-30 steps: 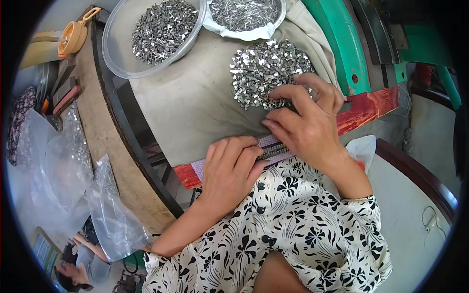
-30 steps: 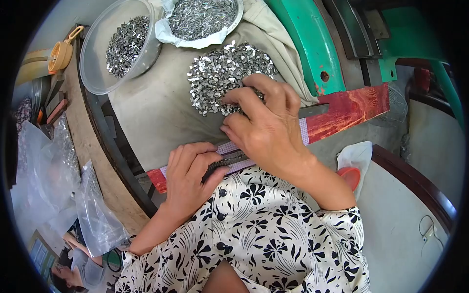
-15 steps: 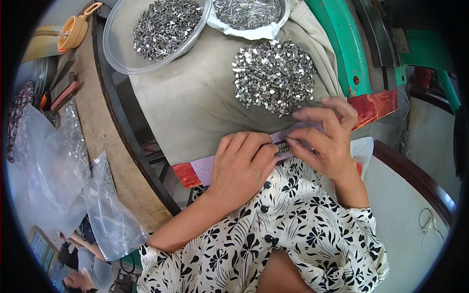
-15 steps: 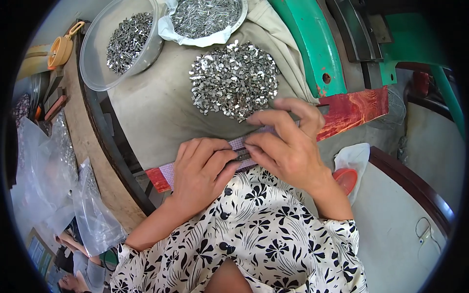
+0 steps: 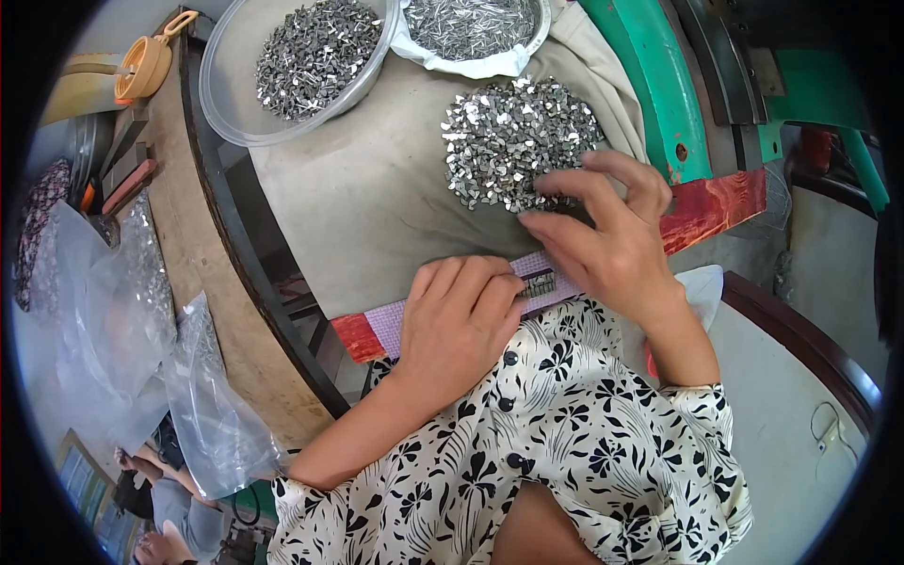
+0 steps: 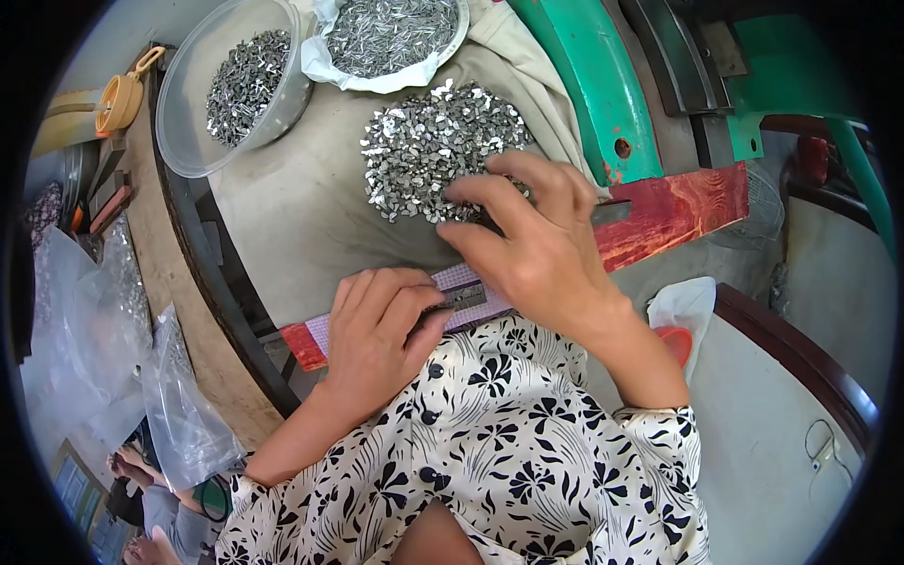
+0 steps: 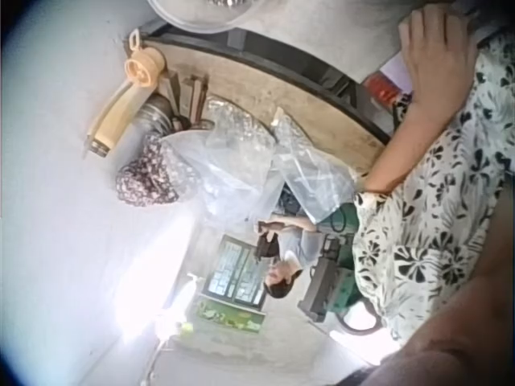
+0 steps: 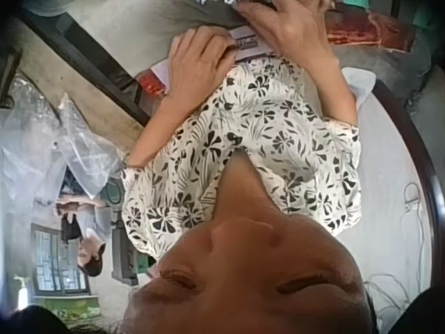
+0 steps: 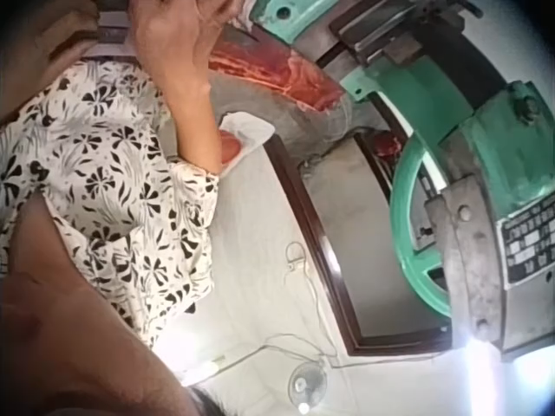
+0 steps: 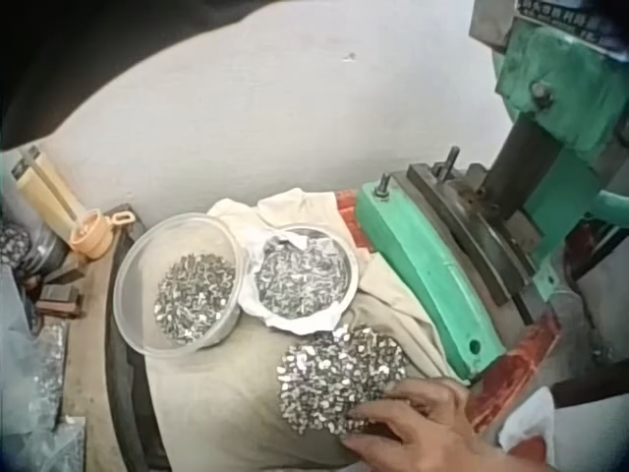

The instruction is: The recorder aligns small metal pieces onto a strip and operates a manual press machine to secure or process them.

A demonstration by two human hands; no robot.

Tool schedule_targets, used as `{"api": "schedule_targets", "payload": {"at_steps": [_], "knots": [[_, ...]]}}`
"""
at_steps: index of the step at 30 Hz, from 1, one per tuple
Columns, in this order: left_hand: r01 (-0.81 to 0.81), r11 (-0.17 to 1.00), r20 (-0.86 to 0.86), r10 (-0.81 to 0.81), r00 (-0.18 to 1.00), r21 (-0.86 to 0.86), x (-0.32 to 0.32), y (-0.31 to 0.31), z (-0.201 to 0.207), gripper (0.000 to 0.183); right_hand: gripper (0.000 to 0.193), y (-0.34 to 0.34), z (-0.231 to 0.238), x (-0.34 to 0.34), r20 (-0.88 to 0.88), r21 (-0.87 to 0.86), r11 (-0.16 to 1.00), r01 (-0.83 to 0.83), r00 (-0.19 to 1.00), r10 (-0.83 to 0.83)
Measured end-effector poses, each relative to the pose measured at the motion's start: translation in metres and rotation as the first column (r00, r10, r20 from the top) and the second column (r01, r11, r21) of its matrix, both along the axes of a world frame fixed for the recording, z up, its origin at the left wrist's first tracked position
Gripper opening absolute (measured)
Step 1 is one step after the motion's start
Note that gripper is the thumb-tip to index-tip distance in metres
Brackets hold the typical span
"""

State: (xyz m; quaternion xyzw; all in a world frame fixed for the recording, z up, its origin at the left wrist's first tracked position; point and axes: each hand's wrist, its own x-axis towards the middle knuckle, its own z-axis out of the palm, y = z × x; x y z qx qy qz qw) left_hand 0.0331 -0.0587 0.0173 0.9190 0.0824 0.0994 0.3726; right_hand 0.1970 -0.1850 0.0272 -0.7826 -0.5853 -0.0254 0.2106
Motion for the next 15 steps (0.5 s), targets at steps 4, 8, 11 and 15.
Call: {"api": "schedule_targets", "payload": {"at_steps": [4,8,11,15], "knots": [[-0.019,1.000,-0.004,0.019,1.000,-0.010,-0.006,0.005,0.003,0.026,0.019,0.012,-0.001,0.001,0.038,-0.027,0.998,-0.057,0.998,0.058],[-0.032,0.999,-0.005,0.031,0.999,-0.030,-0.013,0.006,0.000,0.030,0.008,0.020,0.006,0.006,-0.024,-0.071,0.992,-0.109,0.994,0.108],[-0.024,0.999,-0.010,0.024,1.000,-0.030,-0.013,0.007,0.001,0.029,0.010,0.021,0.009,0.009,-0.075,-0.079,0.987,-0.142,0.988,0.136],[-0.001,1.000,0.004,0.002,1.000,-0.024,-0.010,0.006,0.000,0.026,0.011,0.023,0.007,0.011,-0.085,-0.094,0.983,-0.160,0.985,0.152]]}}
